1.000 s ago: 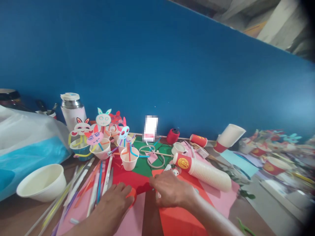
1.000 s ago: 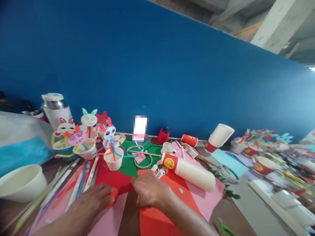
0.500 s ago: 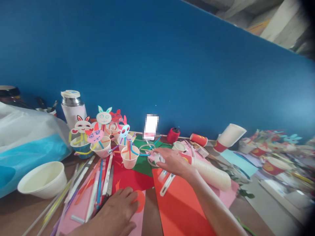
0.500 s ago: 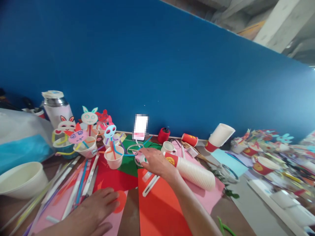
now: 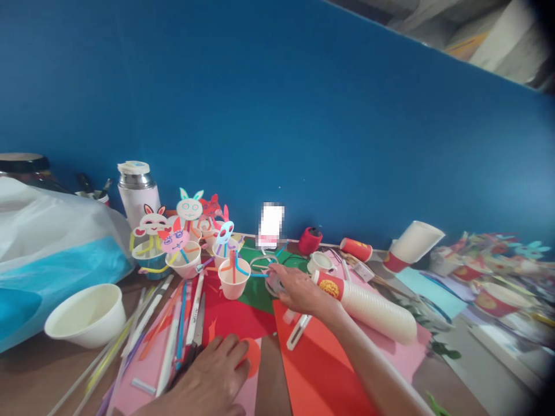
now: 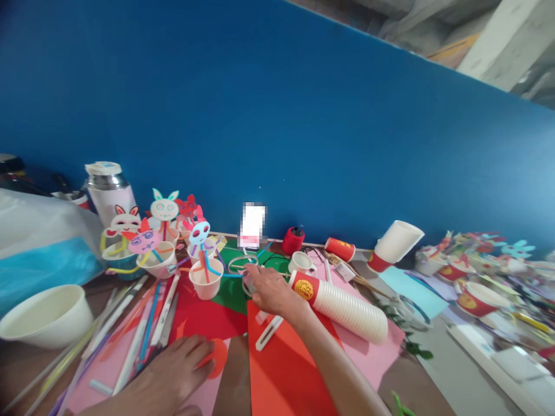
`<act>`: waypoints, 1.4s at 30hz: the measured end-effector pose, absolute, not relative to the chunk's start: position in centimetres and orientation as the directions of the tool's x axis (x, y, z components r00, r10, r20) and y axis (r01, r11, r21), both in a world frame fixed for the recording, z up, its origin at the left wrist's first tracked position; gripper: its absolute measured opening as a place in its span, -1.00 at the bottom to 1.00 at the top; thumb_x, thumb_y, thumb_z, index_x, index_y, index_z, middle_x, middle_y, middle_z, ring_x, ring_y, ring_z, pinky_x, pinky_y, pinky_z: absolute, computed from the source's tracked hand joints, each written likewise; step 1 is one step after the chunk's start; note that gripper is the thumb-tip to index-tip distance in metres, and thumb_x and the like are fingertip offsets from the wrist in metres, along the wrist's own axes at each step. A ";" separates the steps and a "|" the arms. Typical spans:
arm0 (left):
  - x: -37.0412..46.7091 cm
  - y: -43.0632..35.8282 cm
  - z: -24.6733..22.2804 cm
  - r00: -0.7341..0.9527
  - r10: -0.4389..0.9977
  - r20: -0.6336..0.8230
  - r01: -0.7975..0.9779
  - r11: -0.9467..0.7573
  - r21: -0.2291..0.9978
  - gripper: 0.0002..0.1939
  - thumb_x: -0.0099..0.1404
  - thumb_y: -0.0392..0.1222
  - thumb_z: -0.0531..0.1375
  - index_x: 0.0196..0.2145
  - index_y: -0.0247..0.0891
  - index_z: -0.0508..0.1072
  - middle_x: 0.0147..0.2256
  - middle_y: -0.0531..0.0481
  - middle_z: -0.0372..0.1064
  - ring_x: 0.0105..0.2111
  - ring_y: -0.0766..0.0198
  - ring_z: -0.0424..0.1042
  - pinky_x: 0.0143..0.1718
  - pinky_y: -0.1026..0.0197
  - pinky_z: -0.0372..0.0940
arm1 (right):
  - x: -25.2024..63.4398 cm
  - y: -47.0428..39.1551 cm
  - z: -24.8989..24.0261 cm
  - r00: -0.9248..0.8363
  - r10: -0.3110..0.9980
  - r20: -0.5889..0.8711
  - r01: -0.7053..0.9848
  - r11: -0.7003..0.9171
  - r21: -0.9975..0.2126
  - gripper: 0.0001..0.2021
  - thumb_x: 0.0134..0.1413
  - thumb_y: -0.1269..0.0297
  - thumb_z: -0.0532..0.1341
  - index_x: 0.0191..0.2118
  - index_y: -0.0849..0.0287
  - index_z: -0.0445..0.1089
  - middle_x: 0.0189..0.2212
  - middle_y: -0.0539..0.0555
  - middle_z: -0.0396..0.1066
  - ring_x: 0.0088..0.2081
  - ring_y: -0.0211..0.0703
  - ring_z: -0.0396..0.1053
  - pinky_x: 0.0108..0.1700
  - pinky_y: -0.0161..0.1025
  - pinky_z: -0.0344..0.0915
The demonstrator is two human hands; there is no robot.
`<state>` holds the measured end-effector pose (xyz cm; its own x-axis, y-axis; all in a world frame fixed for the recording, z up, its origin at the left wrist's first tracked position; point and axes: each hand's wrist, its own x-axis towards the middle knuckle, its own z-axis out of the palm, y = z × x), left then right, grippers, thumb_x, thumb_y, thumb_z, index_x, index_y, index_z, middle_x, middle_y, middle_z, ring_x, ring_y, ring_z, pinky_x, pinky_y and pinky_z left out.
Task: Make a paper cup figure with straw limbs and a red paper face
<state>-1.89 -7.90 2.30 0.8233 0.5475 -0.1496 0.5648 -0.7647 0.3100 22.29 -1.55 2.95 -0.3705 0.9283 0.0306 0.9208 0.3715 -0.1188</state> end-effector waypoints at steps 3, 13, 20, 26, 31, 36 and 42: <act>-1.7 -7.7 2.0 0.811 0.550 -0.200 0.584 -0.741 0.331 -0.54 0.12 -0.25 0.23 0.01 -0.28 0.39 0.12 -0.27 0.22 0.10 -0.19 0.19 0.08 -0.23 0.12 | 22.4 -1.5 2.8 -0.379 0.925 0.039 0.909 0.380 -0.170 -0.37 -0.10 0.52 0.05 0.19 0.25 0.02 0.02 0.22 0.32 0.04 -0.03 0.27 0.03 -0.17 0.16; -1.8 -7.5 0.1 0.824 0.527 -0.210 0.565 -0.791 0.232 -0.42 0.17 -0.10 0.21 0.13 -0.32 0.26 0.16 -0.34 0.15 0.14 -0.24 0.13 0.08 -0.30 0.08 | 24.4 -1.6 5.3 -0.294 0.919 0.264 0.876 0.369 -0.311 -0.65 0.05 0.37 0.11 0.00 0.16 0.30 -0.04 0.12 0.40 0.01 -0.08 0.31 0.04 -0.15 0.18; -2.3 -6.8 -3.8 0.862 0.504 -0.047 0.505 -0.846 0.170 -0.54 0.31 -0.23 0.06 0.16 -0.24 0.21 0.18 -0.30 0.11 0.14 -0.18 0.15 0.07 -0.27 0.11 | 19.7 -3.2 6.7 -0.440 0.785 0.437 0.733 0.595 -0.330 -0.82 0.18 0.35 0.06 -0.20 0.15 0.41 -0.26 0.07 0.50 -0.21 -0.16 0.41 -0.10 -0.23 0.20; -1.6 -6.0 -5.0 0.870 0.492 0.017 0.491 -0.870 0.048 -0.51 0.21 -0.19 0.18 0.11 -0.08 0.27 0.09 -0.19 0.27 0.03 -0.15 0.26 -0.02 -0.29 0.18 | 14.4 -2.5 6.3 -0.645 0.589 0.486 0.560 0.798 -0.224 -0.83 0.15 0.42 0.08 -0.22 0.14 0.40 -0.32 0.04 0.51 -0.27 -0.20 0.41 -0.17 -0.24 0.15; -1.7 -5.7 -7.1 0.874 0.470 0.121 0.478 -0.877 -0.048 -0.59 0.22 -0.15 0.16 0.05 -0.07 0.31 0.04 -0.16 0.30 -0.01 -0.09 0.27 -0.06 -0.21 0.22 | 12.3 -1.4 6.9 -0.635 0.520 0.571 0.518 0.835 -0.185 -0.85 0.14 0.43 0.09 -0.26 0.16 0.39 -0.37 0.02 0.50 -0.29 -0.21 0.41 -0.20 -0.25 0.14; -1.4 -5.6 -9.8 0.841 0.478 0.254 0.509 -0.858 -0.070 -0.70 0.24 -0.06 0.15 -0.05 0.01 0.39 0.07 -0.08 0.26 -0.04 -0.04 0.26 -0.06 -0.11 0.19 | 10.6 -0.7 8.4 -0.569 0.544 0.616 0.554 0.808 -0.202 -0.83 0.22 0.38 0.04 -0.24 0.18 0.39 -0.38 0.01 0.50 -0.33 -0.22 0.41 -0.25 -0.27 0.15; -1.2 -5.3 -11.7 0.809 0.457 0.370 0.516 -0.854 -0.073 -0.75 0.26 -0.01 0.11 -0.10 0.02 0.41 0.02 -0.06 0.31 -0.05 -0.03 0.28 -0.04 -0.08 0.16 | 7.1 1.6 11.1 -0.523 0.560 0.642 0.615 0.770 -0.170 -0.76 0.28 0.34 -0.02 -0.24 0.18 0.39 -0.35 0.03 0.49 -0.32 -0.25 0.39 -0.26 -0.30 0.17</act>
